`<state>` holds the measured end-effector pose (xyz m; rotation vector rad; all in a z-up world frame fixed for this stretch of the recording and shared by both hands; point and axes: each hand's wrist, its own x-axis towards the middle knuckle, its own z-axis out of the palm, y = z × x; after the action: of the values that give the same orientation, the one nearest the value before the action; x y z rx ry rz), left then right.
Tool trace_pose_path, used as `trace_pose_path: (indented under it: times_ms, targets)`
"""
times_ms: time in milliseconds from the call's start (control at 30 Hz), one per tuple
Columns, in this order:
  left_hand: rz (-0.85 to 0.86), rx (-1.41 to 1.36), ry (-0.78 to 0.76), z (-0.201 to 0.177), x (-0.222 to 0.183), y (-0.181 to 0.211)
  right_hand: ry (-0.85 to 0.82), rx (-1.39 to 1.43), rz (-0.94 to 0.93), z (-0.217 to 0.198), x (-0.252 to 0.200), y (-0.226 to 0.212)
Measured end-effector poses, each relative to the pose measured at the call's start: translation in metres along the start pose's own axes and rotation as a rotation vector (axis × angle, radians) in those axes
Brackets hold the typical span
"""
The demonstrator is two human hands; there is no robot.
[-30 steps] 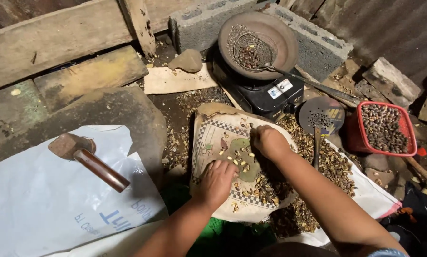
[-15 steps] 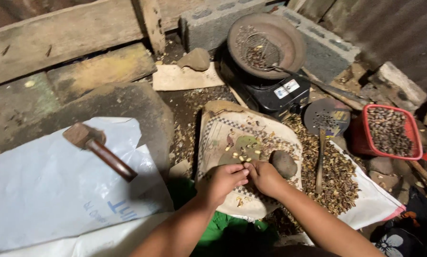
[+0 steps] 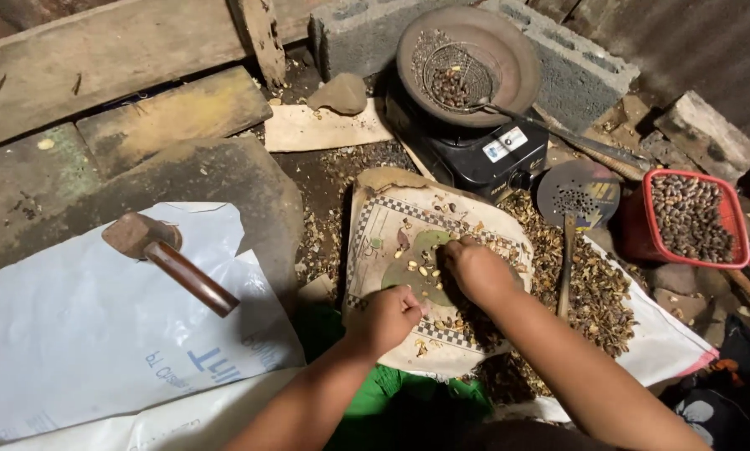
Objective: Process nuts by cracking shells with a mallet and roasting them on a small electric stove.
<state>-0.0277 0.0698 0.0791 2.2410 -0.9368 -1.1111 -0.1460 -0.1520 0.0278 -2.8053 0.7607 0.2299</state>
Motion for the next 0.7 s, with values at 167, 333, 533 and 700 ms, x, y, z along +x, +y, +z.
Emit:
trace_pose_path:
  times_ms: [167, 333, 533, 700]
  targets:
    - [-0.025, -0.305, -0.010, 0.013, 0.023, -0.026, -0.033, 0.211, 0.042, -0.057, -0.017, -0.039]
    - [0.057, -0.312, 0.072, -0.006, 0.017, -0.015, -0.064, 0.113, 0.005, -0.018, -0.012, -0.042]
    - [0.020, -1.038, -0.277, -0.038, 0.028, -0.030, -0.232, 0.217, 0.207, -0.036, -0.013, -0.037]
    - [-0.082, -1.842, -0.509, -0.028, 0.073, -0.056, -0.027, 0.470, 0.094, -0.002, 0.004, -0.050]
